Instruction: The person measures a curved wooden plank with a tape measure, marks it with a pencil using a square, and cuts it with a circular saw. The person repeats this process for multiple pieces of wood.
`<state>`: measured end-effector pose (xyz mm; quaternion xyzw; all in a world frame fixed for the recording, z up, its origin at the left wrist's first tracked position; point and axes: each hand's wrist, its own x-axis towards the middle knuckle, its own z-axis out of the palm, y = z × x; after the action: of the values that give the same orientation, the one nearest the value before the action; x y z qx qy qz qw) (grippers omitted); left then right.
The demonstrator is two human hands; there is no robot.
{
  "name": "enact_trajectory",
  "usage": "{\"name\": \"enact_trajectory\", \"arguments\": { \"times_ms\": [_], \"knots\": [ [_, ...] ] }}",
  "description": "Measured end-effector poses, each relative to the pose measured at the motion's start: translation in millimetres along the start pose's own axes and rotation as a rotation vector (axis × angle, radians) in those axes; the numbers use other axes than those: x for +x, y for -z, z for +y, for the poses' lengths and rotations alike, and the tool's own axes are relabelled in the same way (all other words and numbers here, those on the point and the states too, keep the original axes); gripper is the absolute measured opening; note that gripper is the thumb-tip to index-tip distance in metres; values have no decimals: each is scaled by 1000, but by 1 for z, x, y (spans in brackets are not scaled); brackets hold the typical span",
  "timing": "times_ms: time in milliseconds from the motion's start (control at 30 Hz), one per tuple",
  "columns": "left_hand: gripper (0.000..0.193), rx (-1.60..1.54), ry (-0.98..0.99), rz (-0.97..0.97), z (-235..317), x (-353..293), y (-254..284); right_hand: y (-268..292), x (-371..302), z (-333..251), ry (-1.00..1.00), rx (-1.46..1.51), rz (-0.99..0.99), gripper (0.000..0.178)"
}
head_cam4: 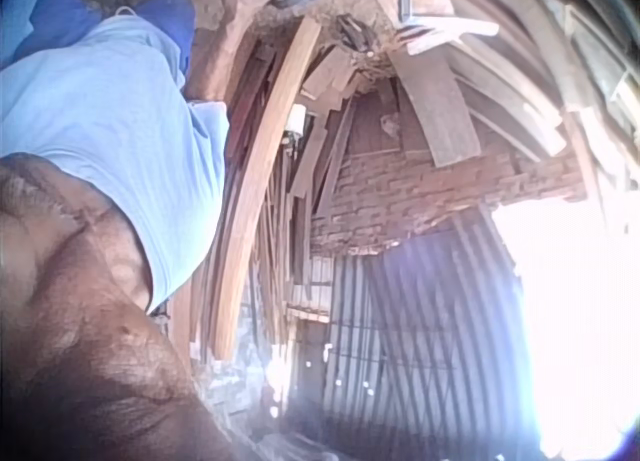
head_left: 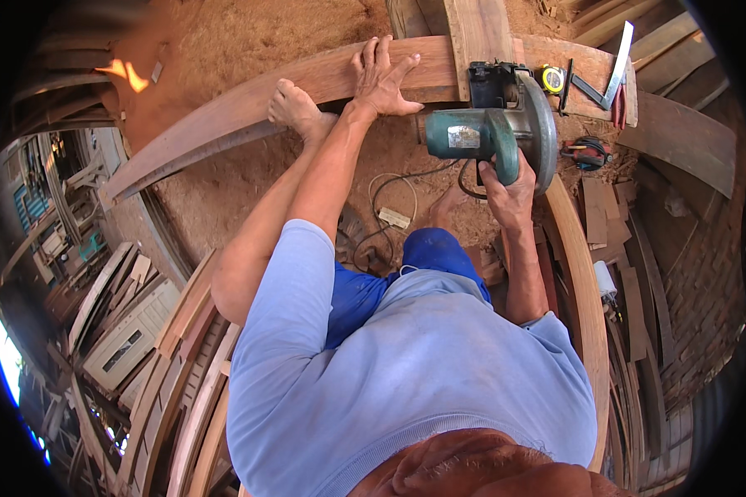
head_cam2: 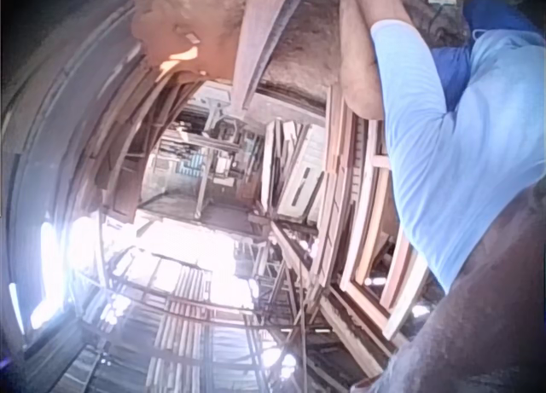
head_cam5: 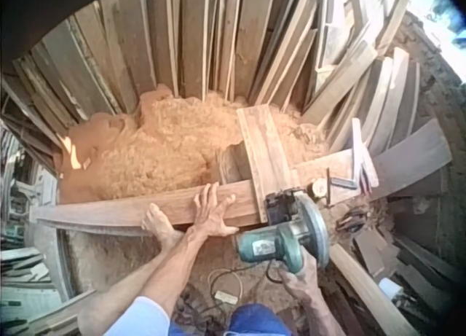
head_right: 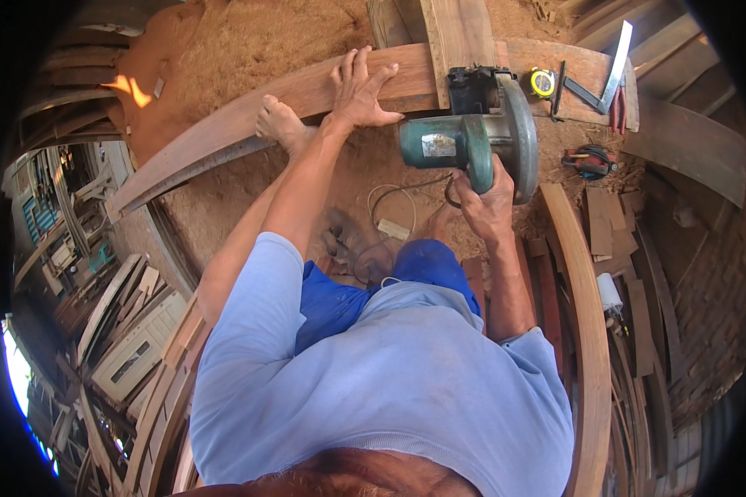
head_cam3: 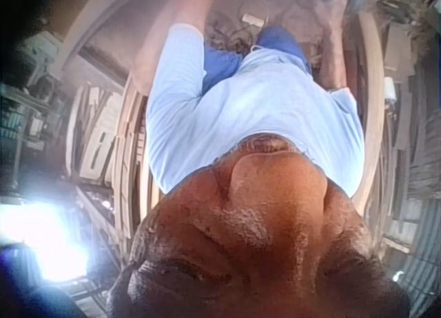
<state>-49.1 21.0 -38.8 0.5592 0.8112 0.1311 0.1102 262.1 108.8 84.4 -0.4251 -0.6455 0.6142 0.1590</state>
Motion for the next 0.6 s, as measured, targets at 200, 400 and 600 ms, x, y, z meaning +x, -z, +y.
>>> {"name": "enact_trajectory", "arguments": {
  "times_ms": [200, 400, 600],
  "knots": [
    [104, -7, -8, 9, -2, -2, -2, -3, 5, -2, -12, 25, -14, 17],
    [106, 37, -8, -14, 0, -1, 0, -6, 12, -1, -18, 54, -13, 17],
    [104, 16, -4, 2, -3, -1, -5, -7, 17, -5, 17, 25, -19, 13]
  ]
}}
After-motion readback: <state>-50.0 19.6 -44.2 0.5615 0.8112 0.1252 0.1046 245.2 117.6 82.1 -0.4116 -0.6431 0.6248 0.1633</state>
